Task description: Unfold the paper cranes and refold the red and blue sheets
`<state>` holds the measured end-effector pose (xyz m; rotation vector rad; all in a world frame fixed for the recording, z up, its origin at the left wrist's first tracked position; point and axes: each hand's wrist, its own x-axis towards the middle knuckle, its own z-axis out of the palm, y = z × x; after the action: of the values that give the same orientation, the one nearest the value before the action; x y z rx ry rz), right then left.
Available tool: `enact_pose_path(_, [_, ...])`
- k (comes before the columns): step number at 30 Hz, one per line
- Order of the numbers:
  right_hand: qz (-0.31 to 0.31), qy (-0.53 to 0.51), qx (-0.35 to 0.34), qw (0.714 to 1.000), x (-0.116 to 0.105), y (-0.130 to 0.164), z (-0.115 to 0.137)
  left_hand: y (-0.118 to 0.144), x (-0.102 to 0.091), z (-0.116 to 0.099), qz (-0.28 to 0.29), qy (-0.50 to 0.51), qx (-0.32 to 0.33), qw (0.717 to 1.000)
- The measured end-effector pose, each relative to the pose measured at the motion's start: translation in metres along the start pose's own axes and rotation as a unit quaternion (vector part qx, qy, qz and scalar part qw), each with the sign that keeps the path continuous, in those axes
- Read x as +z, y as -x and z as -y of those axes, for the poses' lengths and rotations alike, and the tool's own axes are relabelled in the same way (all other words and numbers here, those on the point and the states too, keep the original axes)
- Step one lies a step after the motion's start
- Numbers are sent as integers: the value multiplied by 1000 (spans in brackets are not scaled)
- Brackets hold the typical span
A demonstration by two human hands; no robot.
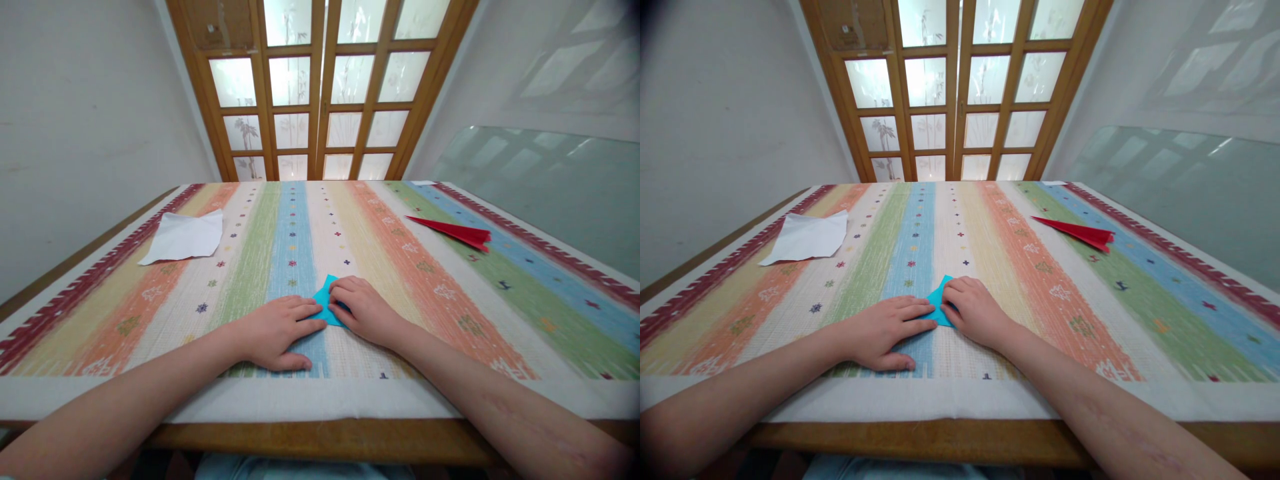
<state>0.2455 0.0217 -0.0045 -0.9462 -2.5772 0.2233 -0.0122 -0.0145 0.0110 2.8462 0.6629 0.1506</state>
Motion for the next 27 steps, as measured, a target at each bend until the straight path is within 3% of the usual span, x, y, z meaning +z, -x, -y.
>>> enact_pose_path(13, [-6, -7, -5, 1000, -1, 0, -1, 2, 2, 3, -17, -2, 10, 1000])
enact_pose_path(21, [7, -7, -5, 1000, -2, 0, -2, 3, -12, 4, -48, 14, 30, 998])
enact_pose_path(27, [7, -7, -6, 1000, -2, -1, -2, 8, -19, 5, -40, 8, 15, 999])
